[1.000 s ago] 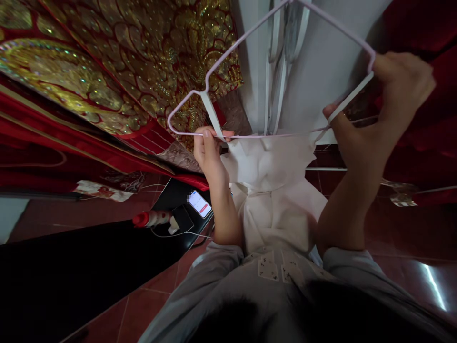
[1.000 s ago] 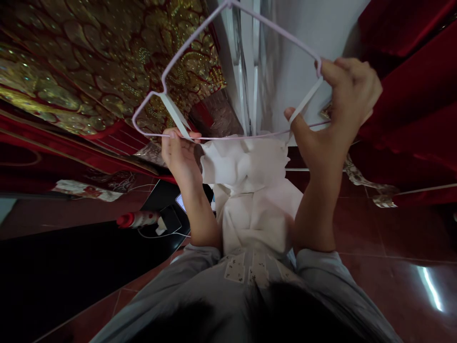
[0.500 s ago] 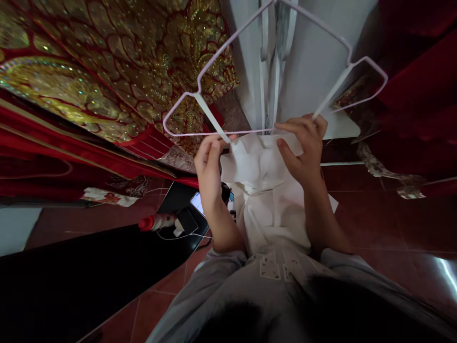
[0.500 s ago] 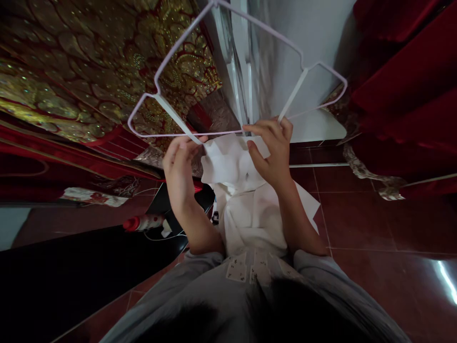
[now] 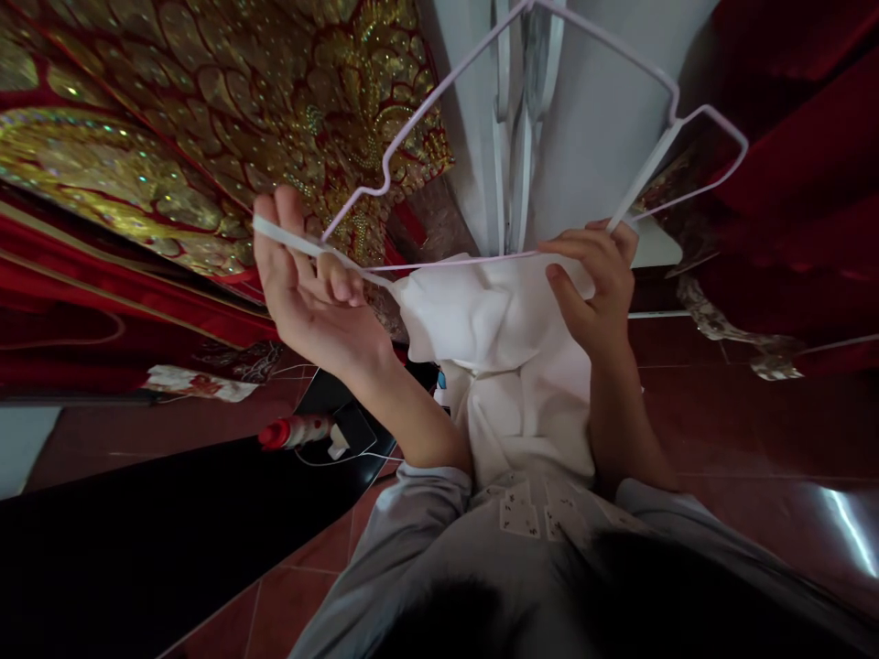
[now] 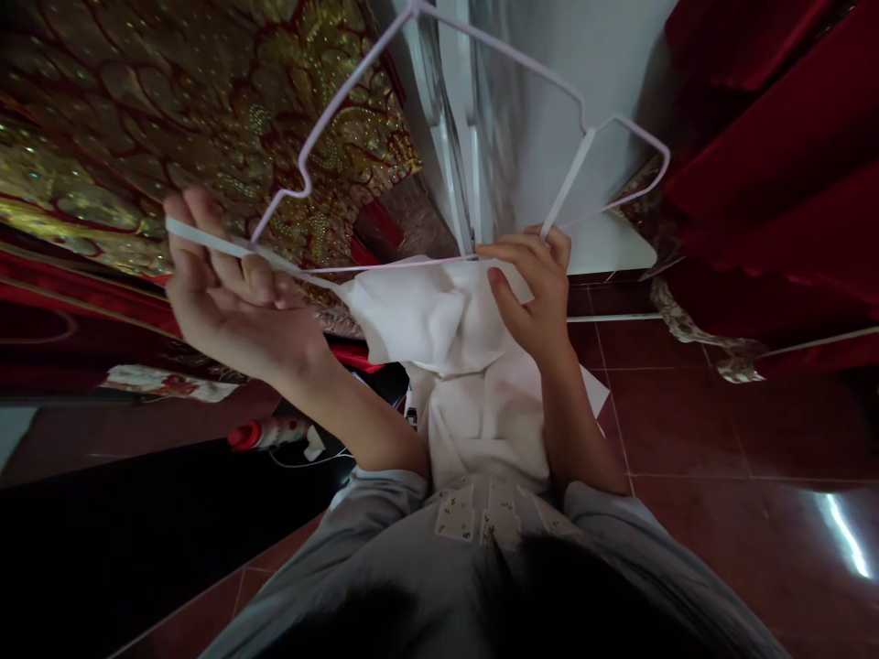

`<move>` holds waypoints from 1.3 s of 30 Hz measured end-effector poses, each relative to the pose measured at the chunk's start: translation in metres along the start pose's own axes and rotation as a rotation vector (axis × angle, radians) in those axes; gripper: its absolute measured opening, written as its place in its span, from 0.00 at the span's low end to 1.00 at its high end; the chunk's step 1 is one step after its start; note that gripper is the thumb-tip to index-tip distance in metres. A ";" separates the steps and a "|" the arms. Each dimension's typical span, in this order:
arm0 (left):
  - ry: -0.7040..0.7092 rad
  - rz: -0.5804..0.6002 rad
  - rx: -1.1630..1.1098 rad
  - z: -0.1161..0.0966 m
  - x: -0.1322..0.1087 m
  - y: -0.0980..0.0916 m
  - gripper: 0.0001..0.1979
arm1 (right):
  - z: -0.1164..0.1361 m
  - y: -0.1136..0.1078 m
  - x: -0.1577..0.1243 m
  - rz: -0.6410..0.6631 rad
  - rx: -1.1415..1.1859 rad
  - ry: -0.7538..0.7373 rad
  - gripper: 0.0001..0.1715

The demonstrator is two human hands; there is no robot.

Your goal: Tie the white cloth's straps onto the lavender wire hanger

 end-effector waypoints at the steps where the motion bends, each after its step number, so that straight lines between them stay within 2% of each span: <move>1: 0.033 -0.042 -0.004 0.004 0.001 -0.009 0.25 | 0.003 -0.002 0.001 -0.015 0.007 -0.011 0.11; 3: 0.064 -0.115 0.005 0.016 -0.002 -0.026 0.17 | 0.007 -0.006 0.002 -0.047 0.003 -0.025 0.10; 5: 0.008 -0.110 0.035 0.032 -0.007 -0.029 0.11 | 0.011 -0.008 0.004 -0.075 -0.023 -0.028 0.10; 7: -0.089 -0.010 0.047 0.044 -0.014 -0.015 0.08 | 0.015 -0.012 0.005 -0.113 -0.049 -0.042 0.10; 9: -0.142 0.095 0.016 0.048 -0.024 0.007 0.12 | 0.018 -0.017 0.006 -0.156 -0.064 -0.062 0.12; 13: -0.105 0.138 -0.107 0.043 -0.037 0.037 0.11 | 0.021 -0.034 0.009 -0.227 -0.069 -0.092 0.25; 15: -0.105 0.129 -0.136 0.045 -0.040 0.042 0.11 | 0.021 -0.043 0.014 -0.239 -0.045 -0.096 0.31; 17: -0.127 0.115 -0.124 0.049 -0.041 0.041 0.12 | 0.020 -0.047 0.021 -0.187 0.015 -0.096 0.34; 20: -0.153 0.086 -0.088 0.052 -0.041 0.037 0.13 | 0.017 -0.050 0.031 -0.139 0.049 -0.105 0.27; 22: -0.163 0.074 -0.075 0.052 -0.040 0.036 0.14 | 0.010 -0.060 0.033 -0.240 0.029 -0.082 0.23; 24: -0.179 0.071 -0.054 0.053 -0.041 0.035 0.14 | -0.003 -0.073 0.030 -0.390 0.048 -0.022 0.25; 26: -0.185 0.078 -0.051 0.054 -0.040 0.036 0.13 | -0.016 -0.079 0.027 -0.445 0.068 0.042 0.29; 28: -0.171 0.082 -0.064 0.054 -0.040 0.036 0.13 | -0.023 -0.075 0.029 -0.370 0.047 0.082 0.27; 30: -0.158 0.071 -0.062 0.055 -0.038 0.034 0.13 | -0.021 -0.065 0.034 -0.220 -0.010 0.087 0.21; 34: -0.142 0.079 -0.068 0.054 -0.036 0.031 0.13 | 0.003 -0.053 0.045 -0.048 -0.053 -0.046 0.15; 36: -0.153 0.099 -0.072 0.055 -0.034 0.030 0.14 | 0.008 -0.053 0.052 -0.027 -0.041 -0.078 0.20; 39: -0.174 0.123 -0.078 0.058 -0.034 0.029 0.15 | -0.004 -0.051 0.063 -0.017 -0.025 -0.023 0.38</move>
Point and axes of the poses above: each hand's wrist, its own x-axis towards the middle knuckle, its own y-axis out of the palm, z = x × y, the point moved 9 cm from there along x, towards the middle knuckle, and after that the axes turned 1 degree about -z, right-handed, at the moved point
